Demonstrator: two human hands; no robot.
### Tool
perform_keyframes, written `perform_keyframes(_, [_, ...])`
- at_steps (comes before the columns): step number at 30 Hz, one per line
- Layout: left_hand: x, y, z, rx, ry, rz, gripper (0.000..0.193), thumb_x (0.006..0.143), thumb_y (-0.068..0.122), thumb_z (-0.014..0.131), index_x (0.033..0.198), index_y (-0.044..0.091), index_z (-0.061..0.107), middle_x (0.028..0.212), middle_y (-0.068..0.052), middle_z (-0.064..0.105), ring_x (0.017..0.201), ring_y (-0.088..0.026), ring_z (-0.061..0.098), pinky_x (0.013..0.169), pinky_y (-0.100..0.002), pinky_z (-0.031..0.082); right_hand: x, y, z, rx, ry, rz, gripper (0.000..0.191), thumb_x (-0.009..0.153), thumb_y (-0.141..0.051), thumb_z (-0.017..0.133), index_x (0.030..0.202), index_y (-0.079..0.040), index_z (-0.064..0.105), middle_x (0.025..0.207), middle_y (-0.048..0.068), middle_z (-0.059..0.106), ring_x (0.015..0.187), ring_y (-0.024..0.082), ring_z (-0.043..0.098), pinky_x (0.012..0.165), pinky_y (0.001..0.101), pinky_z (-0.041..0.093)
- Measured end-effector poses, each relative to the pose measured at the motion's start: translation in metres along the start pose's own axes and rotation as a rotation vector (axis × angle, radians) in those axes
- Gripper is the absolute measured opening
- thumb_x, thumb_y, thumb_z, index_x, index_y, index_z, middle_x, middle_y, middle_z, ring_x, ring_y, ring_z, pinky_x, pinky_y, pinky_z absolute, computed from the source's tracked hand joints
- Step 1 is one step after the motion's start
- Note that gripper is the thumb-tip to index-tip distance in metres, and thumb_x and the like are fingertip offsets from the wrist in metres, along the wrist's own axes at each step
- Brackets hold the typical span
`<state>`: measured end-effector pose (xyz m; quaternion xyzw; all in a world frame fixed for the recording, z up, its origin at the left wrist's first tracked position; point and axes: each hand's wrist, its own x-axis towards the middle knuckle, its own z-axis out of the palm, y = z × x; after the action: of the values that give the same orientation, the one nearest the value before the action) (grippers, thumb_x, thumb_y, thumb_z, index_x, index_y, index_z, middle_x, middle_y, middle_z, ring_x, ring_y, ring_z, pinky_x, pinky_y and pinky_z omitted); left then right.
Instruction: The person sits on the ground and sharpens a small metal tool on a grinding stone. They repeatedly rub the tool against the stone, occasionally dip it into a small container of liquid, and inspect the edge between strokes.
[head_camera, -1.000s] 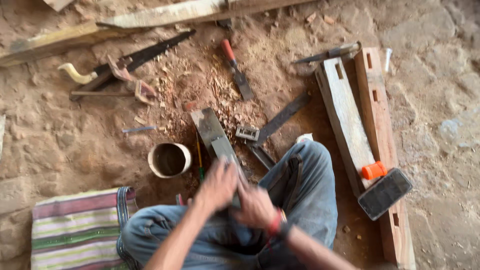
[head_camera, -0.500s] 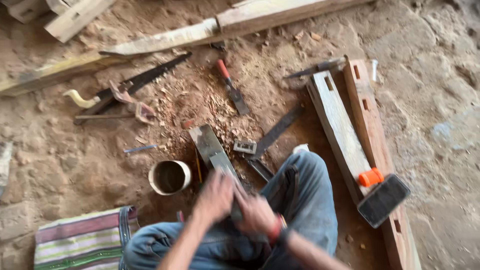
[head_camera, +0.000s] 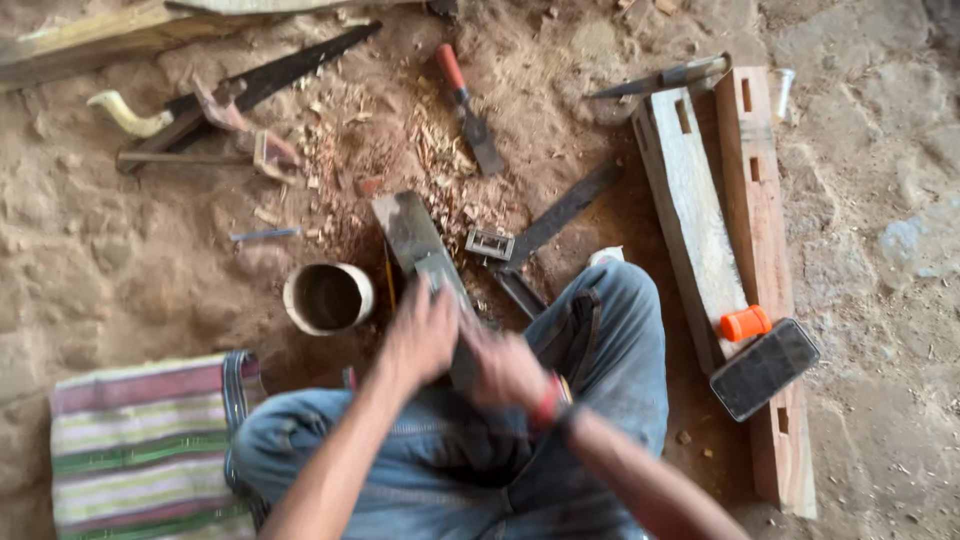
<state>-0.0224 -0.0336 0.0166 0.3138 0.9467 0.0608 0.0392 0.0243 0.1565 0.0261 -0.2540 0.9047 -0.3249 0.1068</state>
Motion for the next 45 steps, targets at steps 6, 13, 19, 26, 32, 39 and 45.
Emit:
perform_keyframes(6, [0.042,-0.034,-0.007,0.086,-0.135,-0.070,0.039,0.092,0.007,0.047,0.125,-0.010,0.060,0.146,-0.030,0.046,0.134,-0.052,0.043,0.114,-0.053,0.039,0.062,0.025,-0.018,-0.172,-0.149,-0.070,0.086,0.081,-0.034,0.078,0.151,-0.001,0.040,0.129,0.019,0.060,0.082,0.039,0.072,0.069,0.0500,0.057])
perform_keyframes(13, [-0.017,0.026,0.005,-0.184,-0.005,-0.066,0.045,0.092,0.013,0.051,0.127,-0.015,0.055,0.137,-0.039,0.046,0.129,-0.056,0.042,0.112,-0.058,0.035,-0.030,-0.006,0.007,0.062,-0.094,0.020,0.104,0.066,-0.031,0.083,0.151,0.003,0.034,0.151,0.030,0.047,0.084,0.041,0.072,0.071,0.0452,0.060])
perform_keyframes(19, [0.053,-0.040,-0.014,0.060,-0.289,-0.111,0.040,0.091,0.006,0.049,0.127,-0.011,0.056,0.134,-0.028,0.050,0.128,-0.051,0.046,0.114,-0.055,0.039,0.076,0.052,0.011,-0.164,-0.095,-0.090,0.098,0.077,-0.038,0.076,0.155,0.002,0.032,0.155,0.025,0.044,0.091,0.039,0.072,0.070,0.0455,0.059])
perform_keyframes(26, [-0.010,0.024,-0.010,-0.019,-0.084,0.057,0.041,0.090,0.013,0.049,0.123,-0.012,0.056,0.133,-0.030,0.050,0.126,-0.053,0.045,0.110,-0.057,0.041,-0.032,-0.006,0.008,0.044,-0.050,0.037,0.107,0.063,-0.032,0.084,0.150,0.005,0.032,0.150,0.030,0.043,0.085,0.043,0.071,0.067,0.0485,0.059])
perform_keyframes(32, [0.050,-0.044,-0.007,0.018,-0.151,-0.100,0.042,0.091,0.011,0.048,0.126,-0.011,0.055,0.137,-0.029,0.049,0.132,-0.056,0.039,0.111,-0.057,0.043,0.074,0.044,0.007,-0.096,-0.175,0.053,0.109,0.070,-0.044,0.081,0.155,0.000,0.027,0.154,0.022,0.045,0.081,0.041,0.070,0.068,0.0461,0.058])
perform_keyframes(39, [-0.019,0.028,0.008,-0.061,-0.086,0.049,0.041,0.094,0.011,0.046,0.122,-0.017,0.057,0.140,-0.031,0.047,0.135,-0.060,0.034,0.115,-0.060,0.033,-0.042,-0.004,0.016,0.107,0.037,0.004,0.106,0.069,-0.029,0.082,0.157,0.001,0.032,0.156,0.027,0.043,0.082,0.041,0.074,0.067,0.0455,0.061])
perform_keyframes(45, [0.036,-0.029,0.009,-0.010,-0.105,-0.116,0.037,0.095,0.011,0.047,0.124,-0.008,0.061,0.138,-0.026,0.050,0.135,-0.057,0.039,0.113,-0.058,0.038,0.053,0.022,-0.005,-0.184,-0.146,0.045,0.094,0.081,-0.041,0.077,0.155,-0.002,0.035,0.117,0.020,0.066,0.077,0.037,0.072,0.066,0.0480,0.058])
